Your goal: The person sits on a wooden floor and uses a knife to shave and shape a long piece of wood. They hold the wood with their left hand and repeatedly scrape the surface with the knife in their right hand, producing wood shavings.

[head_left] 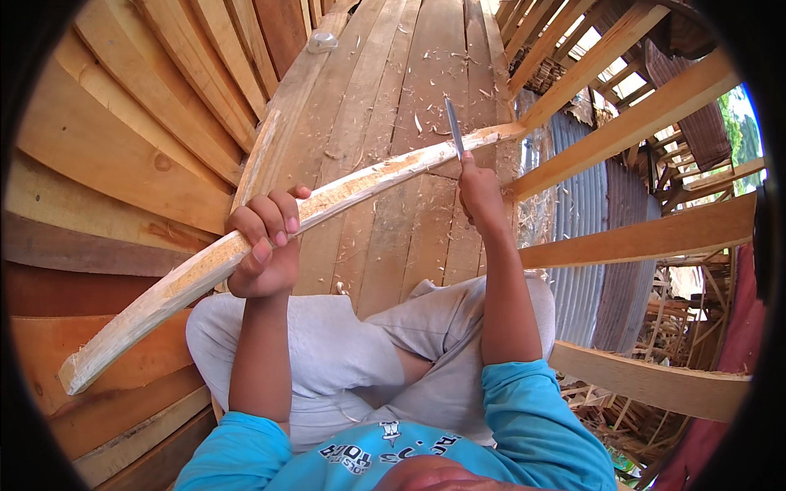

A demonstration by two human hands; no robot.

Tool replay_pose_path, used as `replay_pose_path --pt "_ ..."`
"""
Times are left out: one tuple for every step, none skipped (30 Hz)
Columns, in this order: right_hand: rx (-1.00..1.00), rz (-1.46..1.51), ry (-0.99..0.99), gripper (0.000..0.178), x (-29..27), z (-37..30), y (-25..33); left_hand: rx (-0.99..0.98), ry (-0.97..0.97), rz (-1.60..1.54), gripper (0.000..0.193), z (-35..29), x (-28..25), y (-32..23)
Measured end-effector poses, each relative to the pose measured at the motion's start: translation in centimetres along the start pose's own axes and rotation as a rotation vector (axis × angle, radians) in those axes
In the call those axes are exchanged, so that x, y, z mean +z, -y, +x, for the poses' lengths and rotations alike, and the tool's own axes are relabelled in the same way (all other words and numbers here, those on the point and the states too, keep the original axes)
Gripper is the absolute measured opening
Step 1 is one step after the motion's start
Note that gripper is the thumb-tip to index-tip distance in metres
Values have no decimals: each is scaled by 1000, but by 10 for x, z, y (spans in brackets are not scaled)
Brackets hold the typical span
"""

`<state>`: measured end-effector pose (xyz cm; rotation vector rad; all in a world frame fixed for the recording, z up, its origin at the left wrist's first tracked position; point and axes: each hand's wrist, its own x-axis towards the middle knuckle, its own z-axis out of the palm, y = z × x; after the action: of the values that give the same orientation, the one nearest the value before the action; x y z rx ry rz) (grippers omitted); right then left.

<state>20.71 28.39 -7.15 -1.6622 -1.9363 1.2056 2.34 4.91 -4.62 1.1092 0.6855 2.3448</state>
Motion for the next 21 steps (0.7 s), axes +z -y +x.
replay_pose_path --pt "-35 -2 -3 65 -1 -3 3 -2 -3 -3 19 0 0 -1" --pt "-74 -6 -6 65 1 -6 8 1 -8 -5 18 0 -1 0" --pt "-117 -77 -25 65 15 -13 10 1 -6 1 18 1 -1 0" --pt "-120 -65 -6 65 17 -10 11 0 -5 6 18 1 0 0" --pt "-118 -51 12 65 19 -9 12 -6 -1 11 18 0 0 -2" --pt "-116 -37 29 65 20 -9 12 -6 0 14 18 0 0 -1" --pt "-102 -49 -3 65 20 -11 10 -6 1 17 18 0 -1 0" --pt "-100 -62 -40 66 16 -9 11 6 5 17 18 3 -1 1" --pt "-97 -75 -78 66 12 -8 11 3 5 15 18 3 -1 0" --pt "-93 -88 -115 66 10 -7 13 -1 5 14 18 2 0 -2" --pt "-119 -171 -174 66 14 -18 13 -7 2 15 18 0 0 -2" --pt "-74 -115 -109 66 12 -12 7 -2 -2 15 19 0 0 -2" --pt "-29 -59 -43 65 8 -1 -5 2 -6 16 19 0 0 -1" --pt "23 1 15 65 3 0 -4 0 -3 12 19 1 1 0" --pt "19 9 -2 65 1 1 -3 3 -1 11 19 1 0 0" --pt "15 16 -20 65 -1 2 -2 7 2 11 19 1 -1 0" --pt "6 22 -35 65 -2 0 3 15 2 12 19 1 0 1" --pt "-45 -9 -76 65 6 -4 7 17 5 9 19 2 -1 1" --pt "-95 -40 -117 65 19 -13 11 19 8 7 19 3 -1 2" --pt "-135 -69 -154 65 27 -21 10 10 10 7 19 0 -1 0" --pt "-94 -48 -63 65 18 -18 12 7 5 7 19 0 -1 -1"
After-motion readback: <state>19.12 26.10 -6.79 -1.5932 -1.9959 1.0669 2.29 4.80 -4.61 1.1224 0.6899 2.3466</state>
